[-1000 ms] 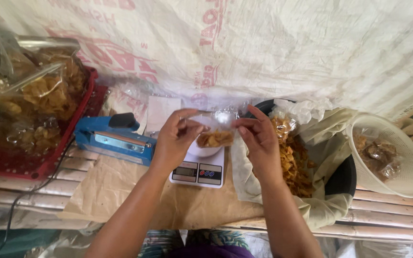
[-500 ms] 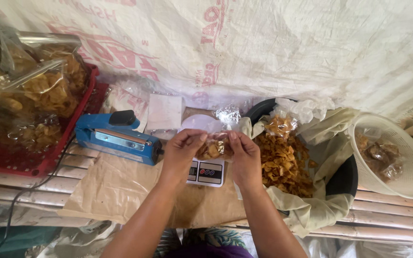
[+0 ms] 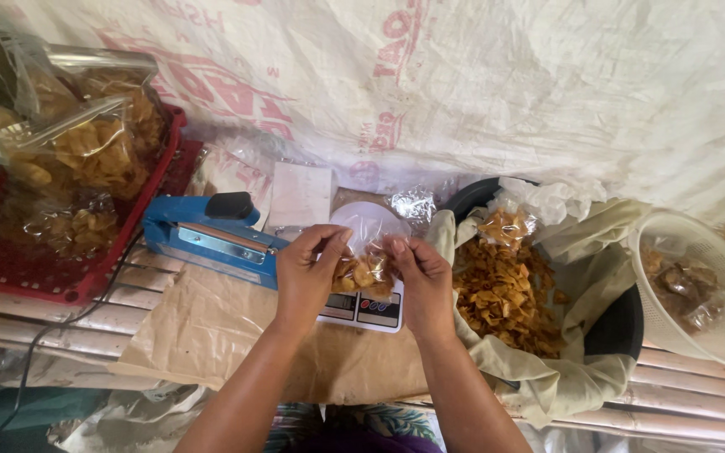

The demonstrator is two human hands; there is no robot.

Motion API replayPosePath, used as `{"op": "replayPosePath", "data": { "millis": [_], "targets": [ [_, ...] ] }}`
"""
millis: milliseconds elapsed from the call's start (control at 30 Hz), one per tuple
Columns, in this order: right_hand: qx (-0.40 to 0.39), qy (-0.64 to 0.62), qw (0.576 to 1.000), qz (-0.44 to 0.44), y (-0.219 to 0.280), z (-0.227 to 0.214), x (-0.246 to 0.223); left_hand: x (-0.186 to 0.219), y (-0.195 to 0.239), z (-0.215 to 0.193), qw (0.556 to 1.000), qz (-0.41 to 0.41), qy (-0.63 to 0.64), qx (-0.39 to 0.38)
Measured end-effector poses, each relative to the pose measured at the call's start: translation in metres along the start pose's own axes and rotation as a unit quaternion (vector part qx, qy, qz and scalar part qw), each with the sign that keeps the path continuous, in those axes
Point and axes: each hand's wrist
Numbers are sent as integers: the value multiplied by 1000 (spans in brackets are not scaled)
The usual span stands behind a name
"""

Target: The person scoops dried orange chips from a large cloth bag into small plastic bags. They place the filled bags on a digital scale to weigh them, then use a blue heat sealer to seal the bags. The sealed packages are placed into a red basket.

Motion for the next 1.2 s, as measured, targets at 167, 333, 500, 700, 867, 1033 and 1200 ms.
{"op": "replayPosePath", "data": {
  "millis": [167, 333, 500, 700, 867, 1033, 1200],
  "targets": [
    [-33, -2, 999, 4, -1, 5, 4, -10, -6, -8, 997, -41, 58, -11],
    [-30, -20, 999, 8, -4, 8, -1, -18, -5, -9, 949, -156, 273, -37],
    [-74, 36, 997, -8, -6, 6, 4, -22, -2, -6, 967, -112, 207, -98],
    [-8, 36, 999, -8, -8, -1, 6, -13, -2, -14, 961, -81, 210, -159],
    [-51, 54, 997, -4, 0, 6, -1, -20, 1, -8, 976, -77, 173, -106],
    [-30, 21, 998, 54, 7, 16, -12, -34, 0, -15, 950, -158, 256, -82],
    [-30, 10, 997, 74, 1, 26, -13, -40, -2, -16, 956, -148, 249, -48]
  ]
}}
Point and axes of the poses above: each hand's wrist, its own y-axis away from the middle knuckle, its own z-axis out of the palm, x = y × z, and after that the axes turned 14 degrees about -y, right-handed
